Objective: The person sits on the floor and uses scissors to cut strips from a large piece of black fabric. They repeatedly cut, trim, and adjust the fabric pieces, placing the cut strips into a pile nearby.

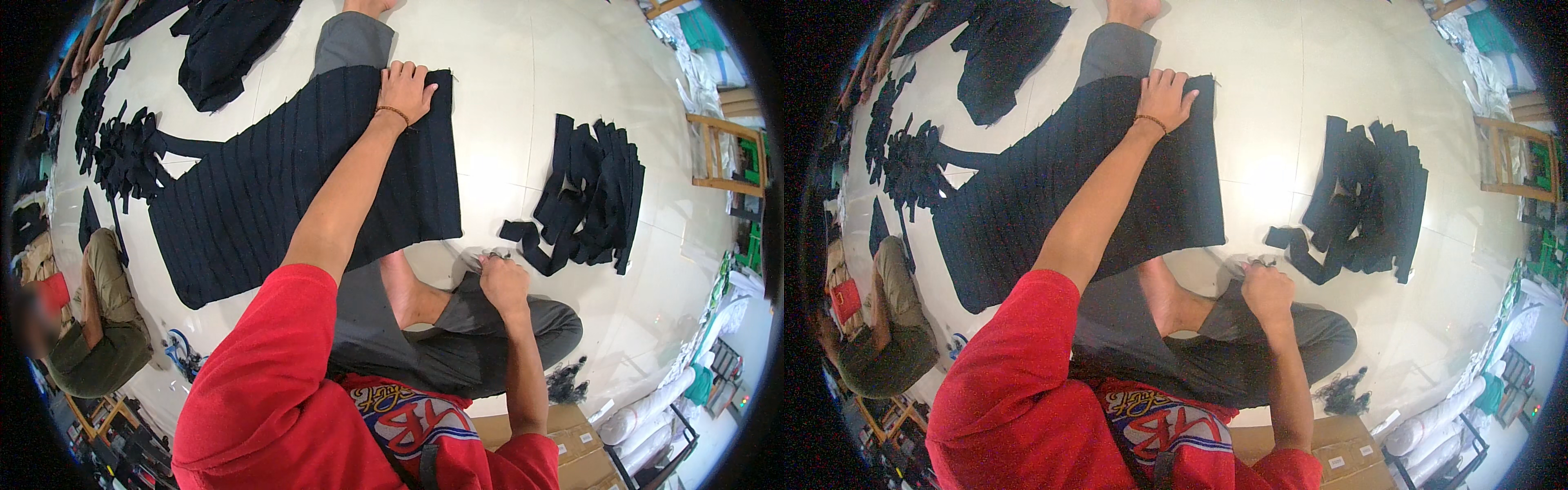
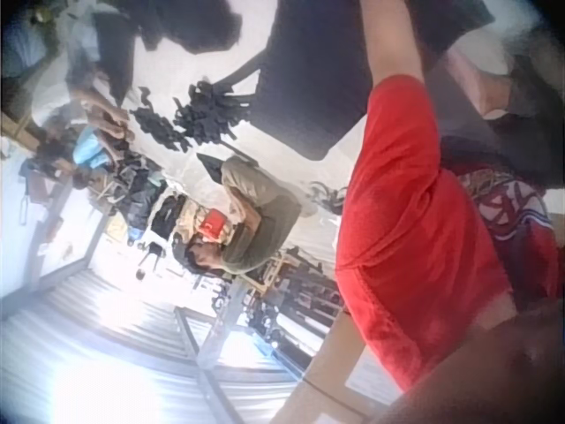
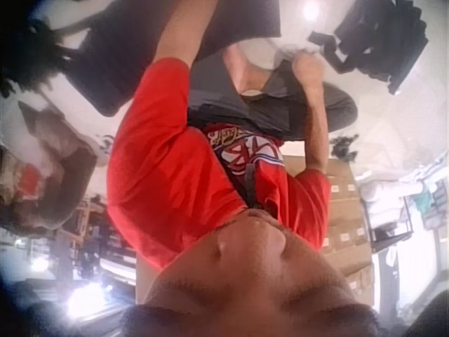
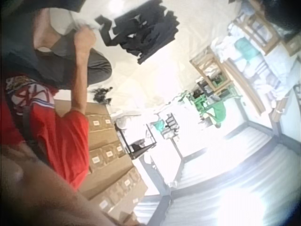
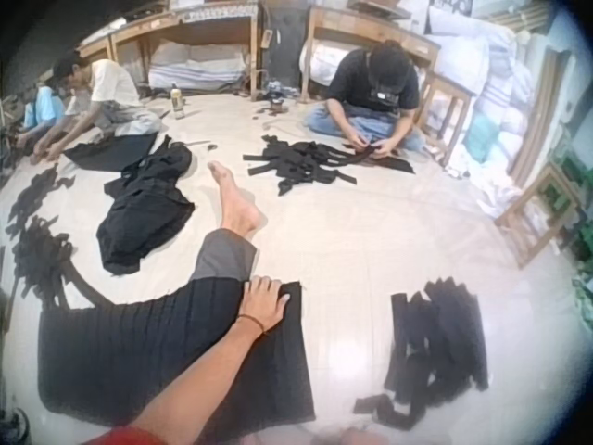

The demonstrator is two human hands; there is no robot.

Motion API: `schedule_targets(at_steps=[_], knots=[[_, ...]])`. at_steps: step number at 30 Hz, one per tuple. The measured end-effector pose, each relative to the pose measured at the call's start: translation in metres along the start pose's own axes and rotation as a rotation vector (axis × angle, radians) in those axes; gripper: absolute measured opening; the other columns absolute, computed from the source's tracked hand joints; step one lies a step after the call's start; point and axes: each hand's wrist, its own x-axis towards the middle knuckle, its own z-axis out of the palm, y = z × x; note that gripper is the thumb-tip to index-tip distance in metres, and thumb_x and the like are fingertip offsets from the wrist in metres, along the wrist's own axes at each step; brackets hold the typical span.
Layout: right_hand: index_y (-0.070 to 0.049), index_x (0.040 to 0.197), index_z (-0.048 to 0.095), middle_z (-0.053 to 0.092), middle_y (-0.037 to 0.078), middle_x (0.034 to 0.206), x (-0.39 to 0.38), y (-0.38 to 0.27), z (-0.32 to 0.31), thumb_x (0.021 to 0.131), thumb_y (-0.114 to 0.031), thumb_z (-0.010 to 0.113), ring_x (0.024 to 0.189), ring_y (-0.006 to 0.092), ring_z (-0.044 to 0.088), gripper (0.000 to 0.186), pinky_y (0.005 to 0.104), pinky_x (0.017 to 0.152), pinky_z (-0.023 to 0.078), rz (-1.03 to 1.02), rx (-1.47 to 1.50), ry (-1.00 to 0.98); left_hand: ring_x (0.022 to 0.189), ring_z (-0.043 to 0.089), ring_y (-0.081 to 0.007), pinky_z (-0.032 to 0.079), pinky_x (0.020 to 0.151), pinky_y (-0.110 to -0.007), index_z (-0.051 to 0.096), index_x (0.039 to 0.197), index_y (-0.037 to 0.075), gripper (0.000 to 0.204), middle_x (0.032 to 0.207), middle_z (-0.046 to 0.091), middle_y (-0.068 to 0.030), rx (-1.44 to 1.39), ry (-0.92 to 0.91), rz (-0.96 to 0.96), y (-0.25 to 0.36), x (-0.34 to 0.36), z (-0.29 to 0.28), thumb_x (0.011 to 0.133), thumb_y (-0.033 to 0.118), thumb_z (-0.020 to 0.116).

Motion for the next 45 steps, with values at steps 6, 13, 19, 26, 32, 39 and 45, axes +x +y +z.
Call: schedule_targets(at_steps=[6,13,19,26,32,39,45], knots=[[-0.001,0.081,0.069,0.069,0.024,0.077,0.006,-0.013,-0.007,0.098,-0.035,0.050,0.072,0.0413,0.069,0.043,0.0510,0.068,0.055,-0.083,0.089,-0.123,0.114,0.049,-0.0302,0.038,0.099,-0.048,0.061,0.118,0.006,0.038,0.117,0.059,-0.0142,0.000,-0.010,-0.009,0.000,0.001,0.000,0.096,0.037,0.057],[-0.002,0.084,0.070,0.070,0.022,0.083,0.014,-0.016,-0.012,0.098,-0.030,0.050,0.075,0.0402,0.070,0.037,0.0507,0.069,0.055,-0.107,0.030,-0.194,0.113,0.049,-0.0301,0.038,0.098,-0.048,0.062,0.117,0.006,0.037,0.116,0.060,-0.0139,-0.031,0.021,0.005,0.002,0.000,-0.002,0.096,0.037,0.058],[-0.003,0.080,0.070,0.068,0.022,0.072,0.015,-0.011,-0.005,0.097,-0.030,0.054,0.067,0.0404,0.069,0.035,0.0454,0.059,0.056,-0.062,-0.118,-0.083,0.114,0.049,-0.0320,0.040,0.098,-0.050,0.061,0.119,0.006,0.038,0.117,0.059,-0.0151,-0.033,0.018,0.001,0.001,0.001,0.000,0.095,0.036,0.058],[-0.004,0.078,0.071,0.069,0.019,0.074,0.001,-0.007,-0.026,0.087,-0.020,0.061,0.070,0.0385,0.069,0.021,0.0480,0.065,0.053,-0.398,-0.016,-0.262,0.115,0.050,-0.0325,0.040,0.098,-0.050,0.060,0.120,0.006,0.039,0.118,0.060,-0.0152,-0.007,0.013,-0.006,0.000,0.001,0.001,0.096,0.036,0.057],[-0.001,0.090,0.066,0.068,0.018,0.077,-0.026,-0.021,-0.033,0.089,-0.016,0.058,0.074,0.0396,0.066,0.017,0.0483,0.068,0.050,-0.405,0.349,-0.187,0.114,0.049,-0.0321,0.039,0.098,-0.049,0.061,0.119,0.006,0.038,0.118,0.059,-0.0151,-0.001,0.016,0.002,0.000,0.002,0.004,0.096,0.036,0.057],[0.000,0.101,0.064,0.068,0.021,0.084,-0.030,-0.041,-0.045,0.092,-0.018,0.058,0.076,0.0397,0.066,0.021,0.0476,0.070,0.051,-0.395,0.528,0.034,0.111,0.050,-0.0308,0.039,0.095,-0.048,0.063,0.114,0.007,0.035,0.113,0.060,-0.0136,-0.003,0.052,0.012,-0.001,0.001,0.005,0.095,0.036,0.058],[0.004,0.115,0.058,0.067,0.022,0.081,-0.023,-0.045,-0.047,0.091,-0.014,0.062,0.072,0.0399,0.066,0.030,0.0439,0.065,0.052,-0.387,0.367,0.004,0.111,0.050,-0.0306,0.039,0.095,-0.048,0.063,0.113,0.007,0.035,0.113,0.060,-0.0134,0.005,0.056,0.018,-0.002,0.002,0.005,0.095,0.036,0.058]])
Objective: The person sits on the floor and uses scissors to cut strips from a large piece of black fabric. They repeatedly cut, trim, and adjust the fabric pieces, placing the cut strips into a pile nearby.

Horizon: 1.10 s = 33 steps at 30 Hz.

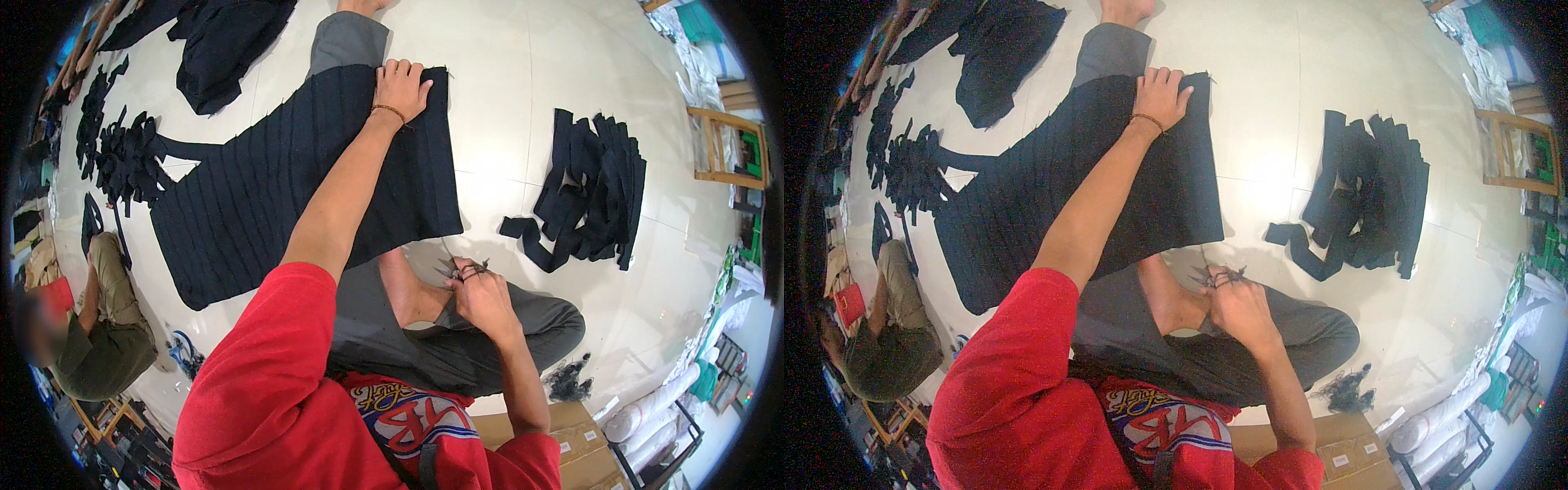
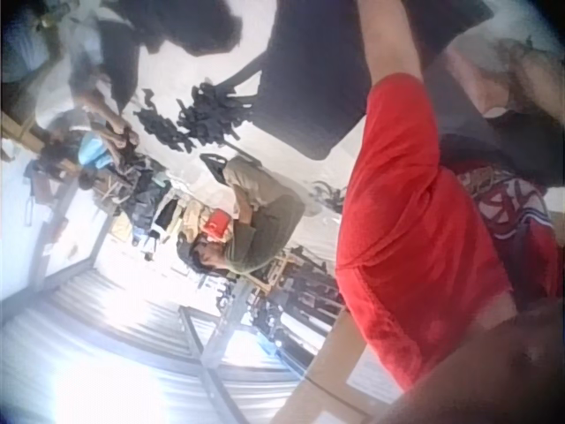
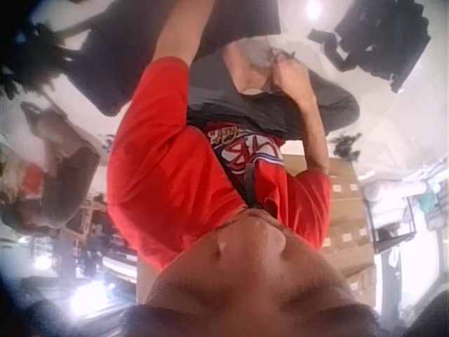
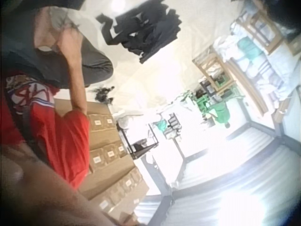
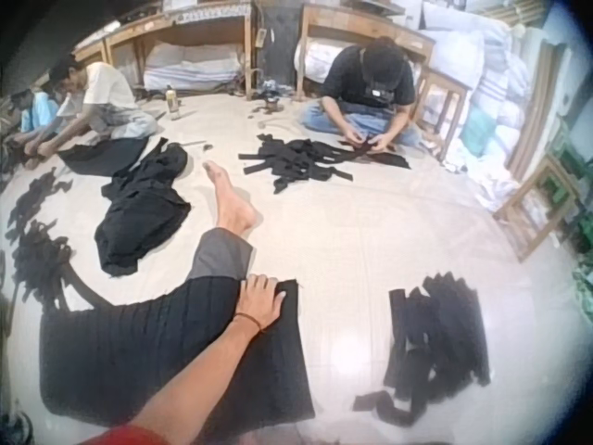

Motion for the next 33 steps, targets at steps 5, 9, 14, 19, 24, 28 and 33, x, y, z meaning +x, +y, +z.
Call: schedule_targets(at_steps=[5,9,14,19,24,28,33], knots=[[0.003,0.119,0.055,0.068,0.021,0.079,0.008,-0.007,-0.005,0.091,-0.018,0.063,0.069,0.0379,0.068,0.037,0.0458,0.065,0.054,0.093,-0.105,-0.032,0.111,0.050,-0.0305,0.039,0.096,-0.048,0.062,0.115,0.007,0.036,0.113,0.060,-0.0138,-0.003,-0.016,-0.010,0.001,0.000,-0.002,0.096,0.036,0.057],[-0.002,0.116,0.056,0.066,0.019,0.087,0.011,0.005,0.005,0.091,-0.020,0.064,0.068,0.0367,0.067,0.032,0.0452,0.063,0.055,-0.008,-0.052,0.055,0.112,0.050,-0.0305,0.039,0.097,-0.048,0.062,0.117,0.007,0.037,0.114,0.060,-0.0139,0.000,-0.039,-0.015,0.002,0.000,-0.002,0.096,0.036,0.057],[-0.003,0.100,0.060,0.058,0.014,0.094,0.019,0.003,0.010,0.086,-0.012,0.067,0.073,0.0357,0.062,0.018,0.0438,0.063,0.052,0.003,-0.009,0.115,0.112,0.050,-0.0301,0.039,0.097,-0.048,0.062,0.117,0.007,0.036,0.115,0.060,-0.0139,0.009,-0.040,-0.014,0.002,0.000,-0.004,0.097,0.036,0.056],[-0.006,0.091,0.061,0.055,0.012,0.099,0.023,0.000,0.014,0.084,-0.015,0.071,0.077,0.0340,0.064,0.015,0.0434,0.061,0.054,-0.093,-0.064,0.322,0.111,0.050,-0.0307,0.039,0.097,-0.049,0.063,0.114,0.007,0.034,0.113,0.060,-0.0135,-0.013,-0.006,-0.019,0.000,0.001,0.001,0.096,0.034,0.057],[-0.004,0.093,0.061,0.064,0.015,0.089,0.022,0.005,0.016,0.082,-0.004,0.067,0.072,0.0337,0.064,0.012,0.0414,0.064,0.052,0.001,0.101,0.350,0.108,0.053,-0.0291,0.038,0.095,-0.047,0.065,0.109,0.007,0.030,0.109,0.063,-0.0122,-0.026,-0.037,-0.028,0.002,0.006,0.001,0.095,0.032,0.058],[-0.002,0.094,0.061,0.065,0.016,0.074,0.013,0.004,0.017,0.083,0.001,0.062,0.069,0.0333,0.064,0.011,0.0385,0.067,0.050,0.038,0.321,0.305,0.100,0.061,-0.0289,0.044,0.093,-0.044,0.067,0.104,0.006,0.029,0.102,0.067,-0.0120,-0.095,-0.013,0.002,-0.006,0.015,0.003,0.094,0.032,0.059],[-0.001,0.087,0.061,0.060,0.016,0.077,-0.002,0.001,0.012,0.088,-0.009,0.060,0.071,0.0353,0.059,0.008,0.0414,0.067,0.046,-0.135,0.280,0.316,0.090,0.068,-0.0337,0.054,0.082,-0.044,0.067,0.100,0.005,0.028,0.096,0.068,-0.0140,-0.174,-0.012,-0.073,-0.002,0.019,0.003,0.092,0.031,0.061]])
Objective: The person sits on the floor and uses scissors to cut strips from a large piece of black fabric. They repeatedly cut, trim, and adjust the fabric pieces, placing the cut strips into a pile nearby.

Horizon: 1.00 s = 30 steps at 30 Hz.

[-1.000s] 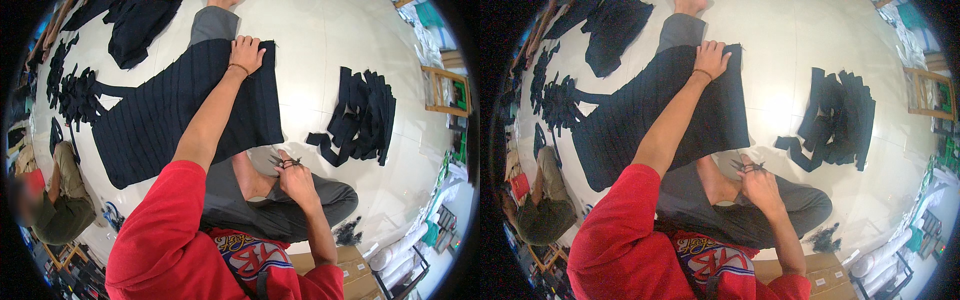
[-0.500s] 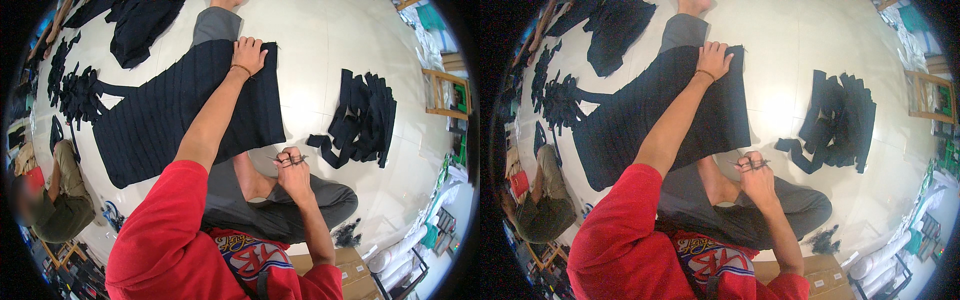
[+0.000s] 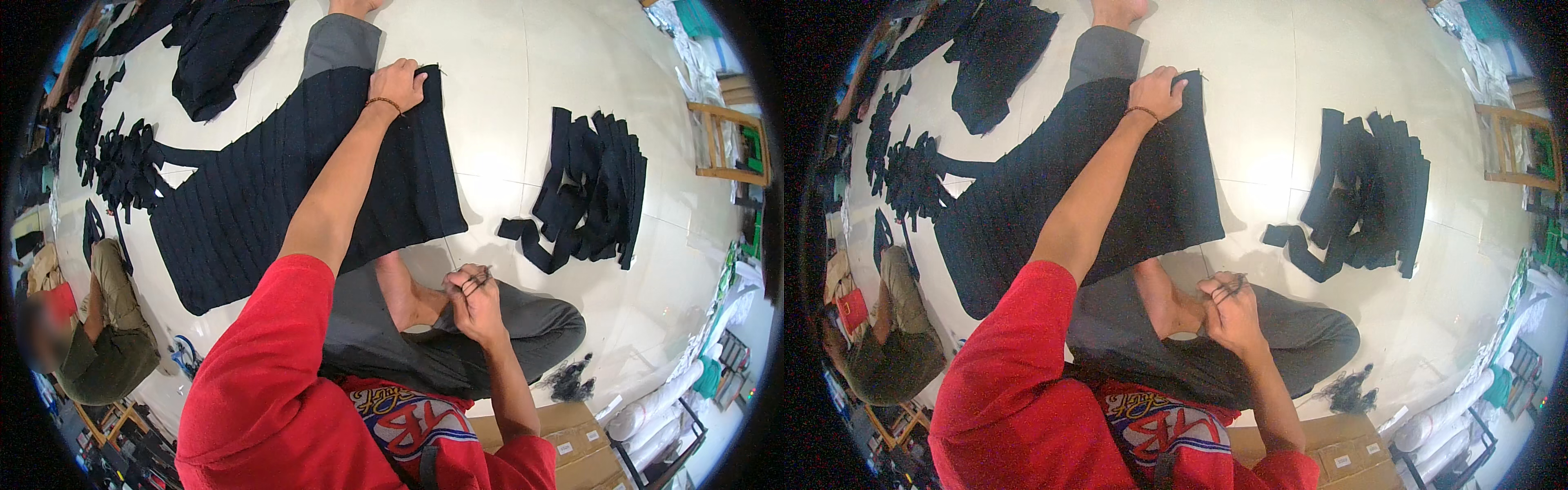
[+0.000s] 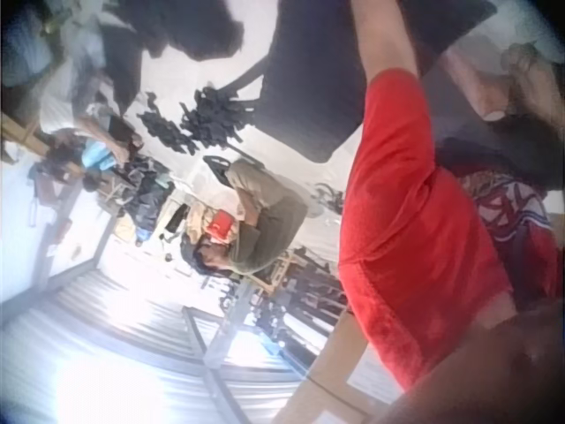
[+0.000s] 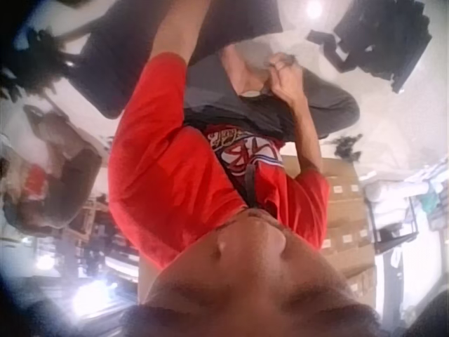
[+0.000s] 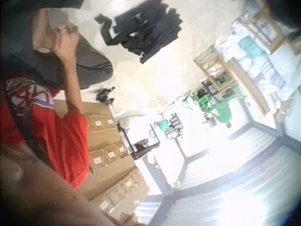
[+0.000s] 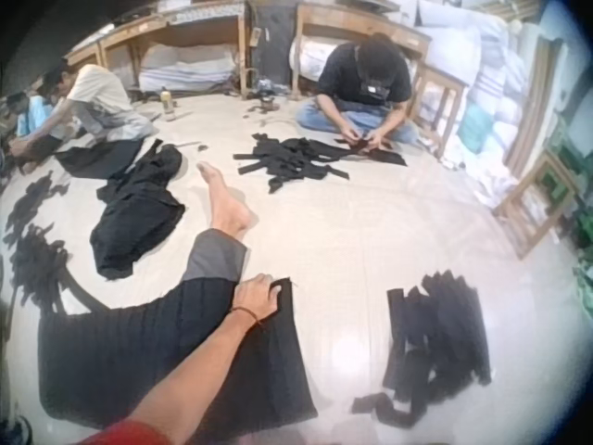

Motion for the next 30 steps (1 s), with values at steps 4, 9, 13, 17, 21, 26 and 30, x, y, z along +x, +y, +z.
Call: schedule_targets(at_steps=[4,9,13,17,21,26,30], knots=[[0.002,0.082,0.060,0.061,0.020,0.087,-0.020,-0.003,-0.007,0.085,-0.027,0.062,0.081,0.0416,0.059,0.029,0.0489,0.076,0.047,0.055,0.058,0.008,0.090,0.066,-0.0376,0.054,0.078,-0.047,0.064,0.100,0.005,0.031,0.098,0.067,-0.0159,-0.007,-0.003,-0.005,-0.004,0.000,0.003,0.093,0.034,0.058],[0.005,0.089,0.060,0.063,0.022,0.087,-0.030,0.004,-0.001,0.096,-0.034,0.049,0.077,0.0411,0.062,0.040,0.0457,0.070,0.048,0.182,0.064,0.006,0.089,0.066,-0.0378,0.054,0.078,-0.047,0.063,0.100,0.005,0.031,0.098,0.067,-0.0160,0.019,-0.016,0.000,-0.002,0.000,0.001,0.093,0.034,0.057],[0.004,0.097,0.058,0.061,0.022,0.085,-0.018,0.006,0.002,0.103,-0.034,0.040,0.074,0.0399,0.062,0.043,0.0441,0.068,0.049,0.131,0.178,0.024,0.090,0.066,-0.0377,0.054,0.077,-0.048,0.063,0.100,0.005,0.030,0.099,0.066,-0.0160,0.020,-0.028,0.006,-0.003,-0.001,0.000,0.094,0.034,0.056],[0.003,0.096,0.058,0.061,0.021,0.085,-0.011,0.004,-0.002,0.101,-0.025,0.047,0.075,0.0414,0.062,0.031,0.0461,0.069,0.049,0.107,0.130,-0.013,0.088,0.066,-0.0381,0.054,0.077,-0.048,0.063,0.100,0.005,0.029,0.098,0.066,-0.0155,0.038,-0.022,0.007,-0.003,-0.001,0.000,0.094,0.034,0.057],[0.001,0.090,0.058,0.062,0.020,0.087,-0.011,0.006,-0.006,0.093,-0.014,0.055,0.077,0.0428,0.061,0.016,0.0477,0.069,0.049,0.164,0.038,-0.145,0.088,0.066,-0.0376,0.054,0.076,-0.047,0.064,0.099,0.006,0.028,0.096,0.067,-0.0150,0.020,0.010,0.023,-0.004,-0.002,0.002,0.093,0.033,0.058],[-0.001,0.088,0.058,0.062,0.017,0.088,-0.012,-0.006,-0.021,0.086,-0.006,0.057,0.082,0.0420,0.060,0.006,0.0485,0.077,0.047,0.159,-0.019,-0.170,0.091,0.067,-0.0358,0.054,0.078,-0.046,0.066,0.099,0.006,0.028,0.099,0.068,-0.0142,-0.041,0.049,-0.004,-0.007,-0.001,0.005,0.091,0.033,0.062],[-0.002,0.088,0.059,0.062,0.017,0.086,-0.019,-0.004,-0.022,0.083,-0.007,0.060,0.080,0.0422,0.060,0.008,0.0510,0.079,0.045,0.146,-0.096,-0.178,0.093,0.067,-0.0355,0.054,0.080,-0.045,0.068,0.099,0.007,0.029,0.102,0.069,-0.0136,-0.042,0.037,-0.048,-0.008,0.000,0.006,0.089,0.034,0.064]])
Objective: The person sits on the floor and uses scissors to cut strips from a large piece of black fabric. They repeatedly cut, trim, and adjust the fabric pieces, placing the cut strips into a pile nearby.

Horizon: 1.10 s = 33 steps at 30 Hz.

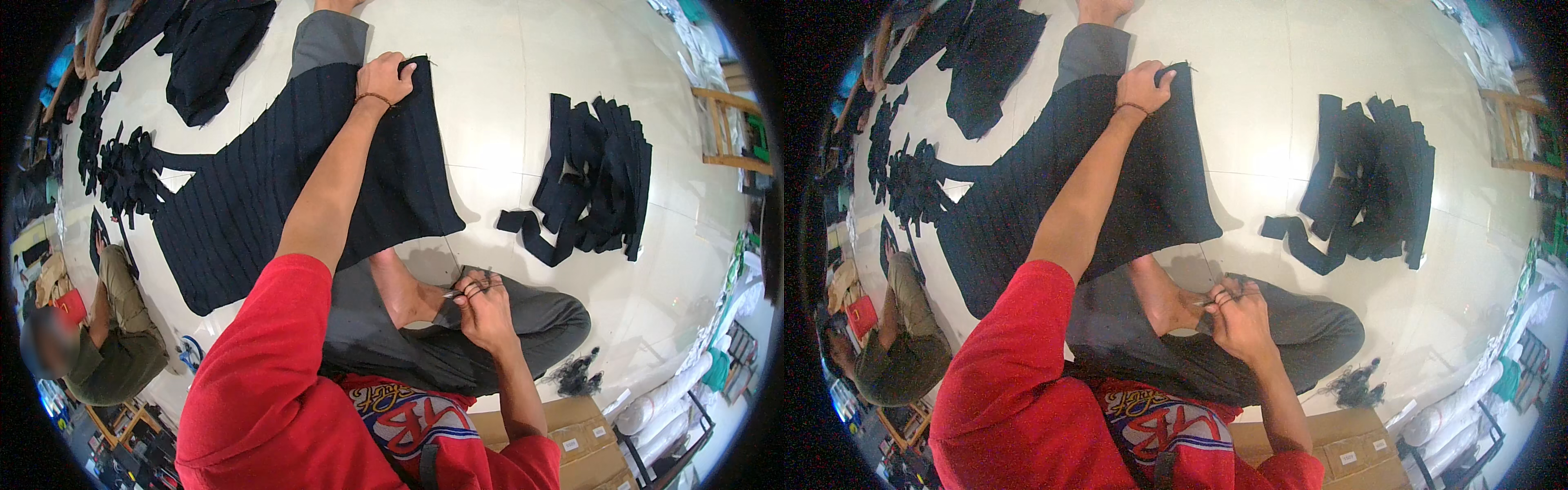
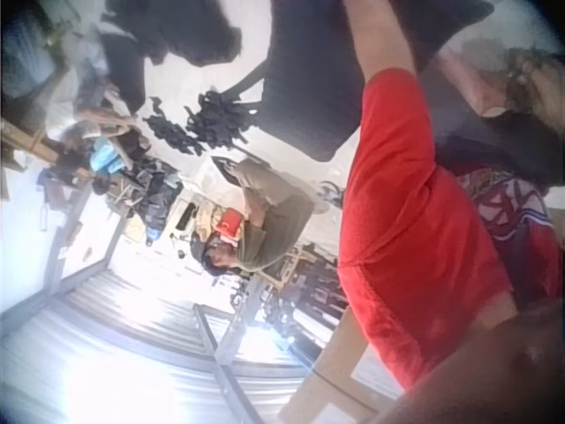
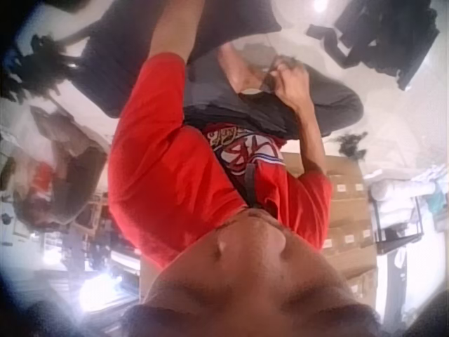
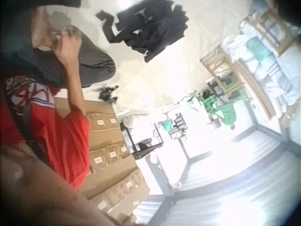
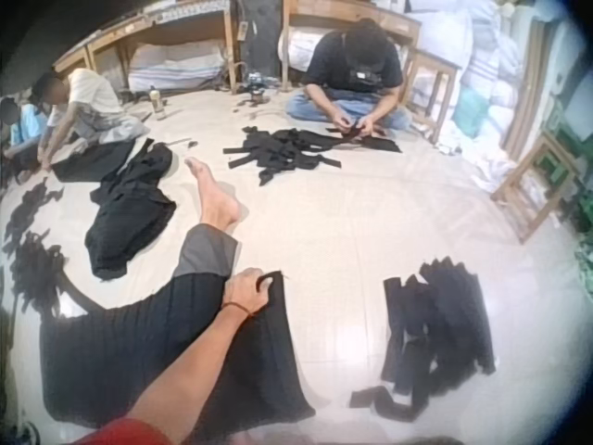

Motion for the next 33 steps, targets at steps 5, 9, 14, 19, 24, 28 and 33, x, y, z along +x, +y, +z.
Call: schedule_targets(at_steps=[5,9,14,19,24,28,33], knots=[[-0.001,0.087,0.058,0.060,0.015,0.085,-0.013,0.000,0.005,0.080,-0.005,0.061,0.083,0.0411,0.060,0.009,0.0542,0.082,0.044,0.002,-0.056,-0.043,0.085,0.068,-0.0352,0.055,0.075,-0.045,0.069,0.093,0.006,0.026,0.094,0.070,-0.0130,-0.007,0.066,0.017,0.002,-0.001,0.001,0.087,0.031,0.068],[-0.003,0.084,0.059,0.060,0.014,0.081,-0.018,-0.005,0.003,0.079,-0.009,0.061,0.077,0.0398,0.061,0.008,0.0515,0.078,0.046,-0.093,-0.077,0.050,0.086,0.068,-0.0346,0.055,0.076,-0.044,0.070,0.094,0.007,0.026,0.095,0.070,-0.0126,-0.007,0.066,0.004,0.002,-0.001,0.000,0.086,0.032,0.069],[-0.009,0.077,0.058,0.057,0.010,0.071,-0.022,-0.006,-0.002,0.067,-0.014,0.064,0.057,0.0328,0.055,0.013,0.0415,0.057,0.042,-0.215,0.025,0.283,0.090,0.068,-0.0339,0.055,0.079,-0.043,0.072,0.095,0.009,0.025,0.098,0.071,-0.0114,-0.022,0.021,-0.052,0.005,0.000,-0.004,0.085,0.033,0.070],[-0.012,0.073,0.057,0.052,0.008,0.068,-0.027,-0.017,-0.015,0.064,-0.015,0.063,0.055,0.0300,0.053,0.012,0.0392,0.054,0.039,-0.240,0.077,0.277,0.095,0.067,-0.0345,0.054,0.083,-0.043,0.072,0.098,0.012,0.027,0.102,0.071,-0.0113,-0.015,-0.029,-0.104,0.003,0.002,-0.005,0.086,0.036,0.069],[-0.013,0.071,0.055,0.049,0.007,0.065,-0.035,-0.020,-0.016,0.064,-0.018,0.061,0.053,0.0281,0.050,0.011,0.0371,0.051,0.037,-0.271,0.104,0.295,0.094,0.068,-0.0337,0.054,0.084,-0.043,0.073,0.096,0.010,0.025,0.100,0.072,-0.0118,-0.023,-0.027,-0.116,0.008,0.002,-0.008,0.085,0.032,0.071],[-0.013,0.070,0.056,0.048,0.006,0.066,-0.043,-0.021,-0.015,0.066,-0.018,0.059,0.053,0.0273,0.051,0.007,0.0365,0.051,0.036,-0.291,0.099,0.329,0.095,0.067,-0.0341,0.054,0.083,-0.043,0.073,0.097,0.012,0.025,0.101,0.071,-0.0110,-0.021,-0.033,-0.127,0.005,0.003,-0.007,0.085,0.034,0.070],[-0.015,0.068,0.055,0.048,0.006,0.067,-0.058,-0.022,-0.013,0.068,-0.022,0.058,0.053,0.0266,0.051,0.007,0.0366,0.051,0.036,-0.312,0.036,0.377,0.093,0.068,-0.0338,0.054,0.083,-0.043,0.074,0.096,0.010,0.024,0.100,0.072,-0.0120,-0.038,0.004,-0.115,0.007,0.002,-0.006,0.084,0.031,0.071]])
